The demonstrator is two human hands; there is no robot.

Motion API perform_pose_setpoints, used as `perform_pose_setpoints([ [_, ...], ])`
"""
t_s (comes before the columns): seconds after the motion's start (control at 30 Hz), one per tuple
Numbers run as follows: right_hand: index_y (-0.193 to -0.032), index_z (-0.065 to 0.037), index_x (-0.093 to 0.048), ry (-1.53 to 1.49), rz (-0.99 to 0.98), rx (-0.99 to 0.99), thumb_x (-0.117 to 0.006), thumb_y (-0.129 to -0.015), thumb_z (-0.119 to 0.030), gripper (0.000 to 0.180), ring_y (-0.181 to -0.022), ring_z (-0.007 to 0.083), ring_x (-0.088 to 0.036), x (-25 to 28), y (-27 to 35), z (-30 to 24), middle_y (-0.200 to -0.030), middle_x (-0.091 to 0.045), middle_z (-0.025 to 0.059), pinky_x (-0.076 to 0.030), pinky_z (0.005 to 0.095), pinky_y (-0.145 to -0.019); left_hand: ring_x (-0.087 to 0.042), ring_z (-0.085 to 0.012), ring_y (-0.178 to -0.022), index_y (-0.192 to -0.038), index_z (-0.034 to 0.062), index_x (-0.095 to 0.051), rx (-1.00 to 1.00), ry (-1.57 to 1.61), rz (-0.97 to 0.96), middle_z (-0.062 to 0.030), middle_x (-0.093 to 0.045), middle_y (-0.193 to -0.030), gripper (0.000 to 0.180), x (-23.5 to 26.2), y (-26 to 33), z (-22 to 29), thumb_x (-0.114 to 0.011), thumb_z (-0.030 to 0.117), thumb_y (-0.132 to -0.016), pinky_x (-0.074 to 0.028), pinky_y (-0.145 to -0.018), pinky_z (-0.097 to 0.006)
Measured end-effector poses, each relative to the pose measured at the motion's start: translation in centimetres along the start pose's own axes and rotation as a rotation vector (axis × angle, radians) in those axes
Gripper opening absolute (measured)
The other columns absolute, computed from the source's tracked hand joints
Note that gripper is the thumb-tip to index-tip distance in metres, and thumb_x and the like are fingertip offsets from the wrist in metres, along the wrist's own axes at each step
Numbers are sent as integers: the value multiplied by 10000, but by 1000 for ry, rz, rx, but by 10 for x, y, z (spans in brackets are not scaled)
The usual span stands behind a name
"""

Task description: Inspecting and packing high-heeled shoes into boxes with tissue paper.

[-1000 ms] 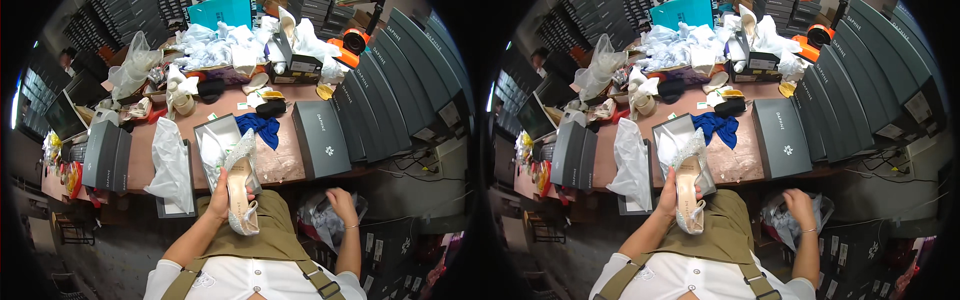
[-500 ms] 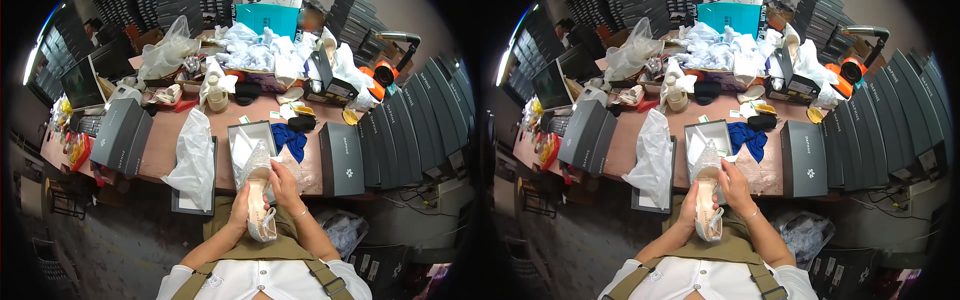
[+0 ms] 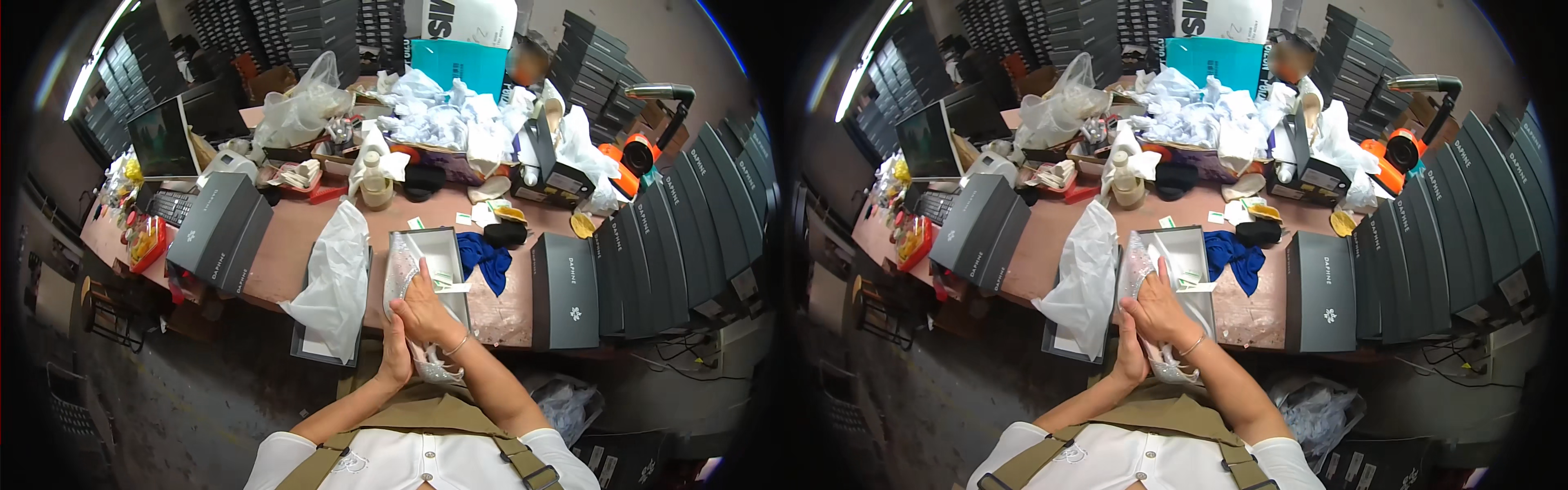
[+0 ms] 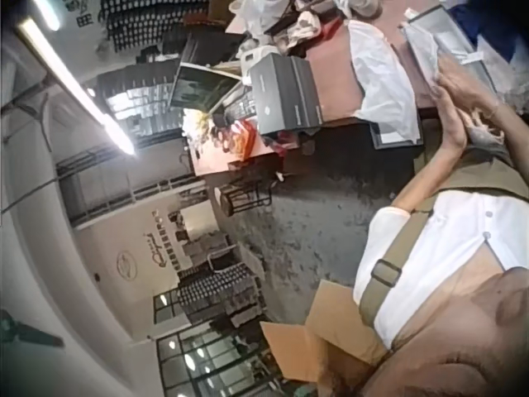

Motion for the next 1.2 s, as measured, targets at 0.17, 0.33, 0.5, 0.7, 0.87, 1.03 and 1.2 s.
perform_pose_setpoints([
  [0.17, -906, 65, -526, 141, -264, -95, -459, -948, -371, 443, -957, 413, -480, 20, 9, -26, -931, -506, 221, -146, 604, -1088, -376, -216, -1311, -1460, 83, -233, 286, 138, -28, -81, -345, -1453, 763, -11, 18, 18, -277, 643, -943, -291, -1100, -373],
  [0.33, -1282, 157, -385, 115, -260, -47, -481, -925, -437, 700, -1250, 460, -370, 7, 45, -57, -1233, -462, 322, -84, 597, -1104, -489, -207, -1206, -1420, 57, -304, 211, -51, -36, -123, -481, -1325, 645, -15, -27, 69, -239, 539, -997, -393, -1027, -359],
  [0.5, -1188, 174, -445, 41, -228, -98, -381, -955, -477, 695, -1149, 461, -418, -20, 53, -41, -1132, -478, 325, -96, 589, -1104, -552, -202, -1111, -1341, 25, -408, 358, -161, -20, -107, -553, -1215, 609, 13, -31, 39, -273, 514, -1005, -426, -990, -352],
  [0.7, -1066, 159, -507, -58, -183, -127, -323, -972, -487, 679, -1043, 442, -446, -20, 35, -47, -1028, -490, 294, -154, 584, -1078, -598, -183, -1020, -1217, 17, -495, 385, -33, 51, -98, -596, -1112, 693, 12, -27, 60, -274, 621, -959, -508, -849, -334],
  [0.87, -982, 63, -592, 272, -238, -173, -485, -928, -379, 458, -974, 396, -476, 2, 22, -41, -985, -517, 212, -118, 642, -1061, -530, -212, -1131, -1257, 57, -451, 408, 102, 102, -83, -562, -1189, 696, -7, 26, 56, -254, 646, -945, -389, -1021, -388],
  [1.03, -1024, 5, -614, -414, -156, -183, -517, -928, -262, 300, -1070, 330, -539, 5, 28, -53, -1063, -577, 185, -262, 569, -1034, -601, -183, -1024, -1294, 27, -453, 379, 129, 41, -109, -579, -1187, 683, 31, 21, 49, -352, 607, -948, -504, -851, -302],
  [1.2, -1361, -30, -420, -758, -154, -347, -590, -886, -68, 506, -1121, 229, -557, 28, 56, -20, -1368, -465, 157, -434, 356, -954, -604, -200, -621, -1215, -88, -471, 709, 161, -78, -213, -616, -1007, 531, 78, 28, 73, -468, 378, -960, -520, -498, -313],
])
Point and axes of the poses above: each hand's wrist, its own y-axis away from the middle knuckle, its own x-axis out of the back of the hand, z = x × y, the point moved 5 cm from there along -y, towards the middle knuckle
